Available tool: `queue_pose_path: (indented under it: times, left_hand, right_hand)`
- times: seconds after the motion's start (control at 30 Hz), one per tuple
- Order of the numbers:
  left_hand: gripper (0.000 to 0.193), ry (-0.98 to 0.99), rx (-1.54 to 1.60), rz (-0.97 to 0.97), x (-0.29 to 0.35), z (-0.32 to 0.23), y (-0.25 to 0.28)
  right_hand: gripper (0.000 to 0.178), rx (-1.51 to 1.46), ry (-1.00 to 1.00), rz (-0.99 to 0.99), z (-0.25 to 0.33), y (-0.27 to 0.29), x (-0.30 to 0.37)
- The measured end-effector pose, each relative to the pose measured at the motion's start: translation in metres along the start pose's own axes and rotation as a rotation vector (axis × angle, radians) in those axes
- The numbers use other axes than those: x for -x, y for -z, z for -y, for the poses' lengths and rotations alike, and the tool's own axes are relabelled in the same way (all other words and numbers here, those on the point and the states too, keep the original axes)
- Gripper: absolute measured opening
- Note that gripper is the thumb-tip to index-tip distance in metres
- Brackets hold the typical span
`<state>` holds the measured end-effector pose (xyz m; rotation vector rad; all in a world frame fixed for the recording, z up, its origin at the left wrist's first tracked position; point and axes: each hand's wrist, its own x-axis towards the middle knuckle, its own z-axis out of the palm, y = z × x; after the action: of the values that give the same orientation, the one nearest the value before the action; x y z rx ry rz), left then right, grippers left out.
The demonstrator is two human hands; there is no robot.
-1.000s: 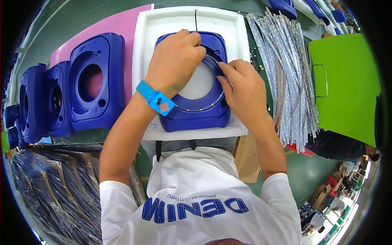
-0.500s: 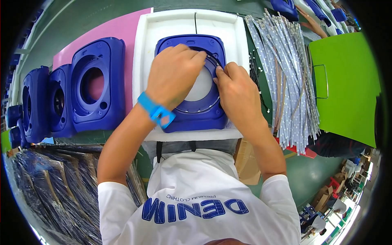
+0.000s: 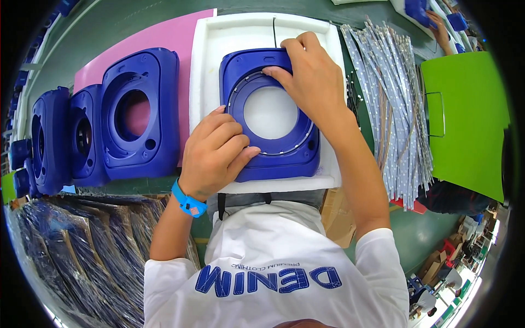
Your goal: The person manually fits a white circular component and wiring into a blue plastic electronic housing unit.
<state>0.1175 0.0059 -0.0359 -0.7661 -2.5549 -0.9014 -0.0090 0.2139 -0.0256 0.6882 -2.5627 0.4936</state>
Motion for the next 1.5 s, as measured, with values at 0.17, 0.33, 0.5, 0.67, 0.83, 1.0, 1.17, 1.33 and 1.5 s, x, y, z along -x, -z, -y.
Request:
queue_pose_path:
  times: [0.17, 0.33, 0.5, 0.67, 0.83, 1.0, 1.17, 1.33, 1.5]
  left_hand:
    - [0.025, 0.014, 0.006, 0.003, 0.001, 0.001, 0.001]
    - [0.022, 0.034, -0.009, 0.003, 0.012, -0.001, 0.011]
    - [0.03, 0.081, -0.155, -0.121, 0.043, -0.01, 0.06]
    - [0.065, 0.362, -0.34, -0.021, 0.042, -0.002, 0.14]
    - [0.093, 0.476, -0.333, 0.358, 0.061, 0.027, 0.161]
    - [0.076, 0.374, -0.29, 0.278, 0.06, 0.042, 0.157]
    - [0.076, 0.349, -0.287, 0.259, 0.06, 0.048, 0.163]
    - [0.076, 0.287, -0.261, 0.208, 0.05, 0.041, 0.176]
    - [0.071, 0.117, -0.327, 0.026, 0.01, 0.017, 0.158]
  right_hand:
    - [0.044, 0.061, -0.058, 0.173, 0.007, 0.003, -0.006]
    - [0.055, -0.162, 0.028, 0.1, 0.014, 0.031, 0.015]
    - [0.071, -0.405, 0.383, 0.472, 0.033, 0.08, 0.082]
    - [0.06, -0.257, 0.355, 0.418, 0.044, 0.078, 0.091]
    - [0.054, -0.307, 0.324, 0.307, 0.048, 0.109, 0.02]
    - [0.042, -0.128, 0.262, 0.109, -0.008, 0.035, -0.102]
    - [0.049, 0.141, 0.225, 0.061, -0.083, -0.086, -0.204]
    - [0.053, 0.225, 0.176, 0.089, -0.107, -0.156, -0.219]
    - [0.045, -0.212, 0.062, 0.133, -0.07, -0.105, -0.193]
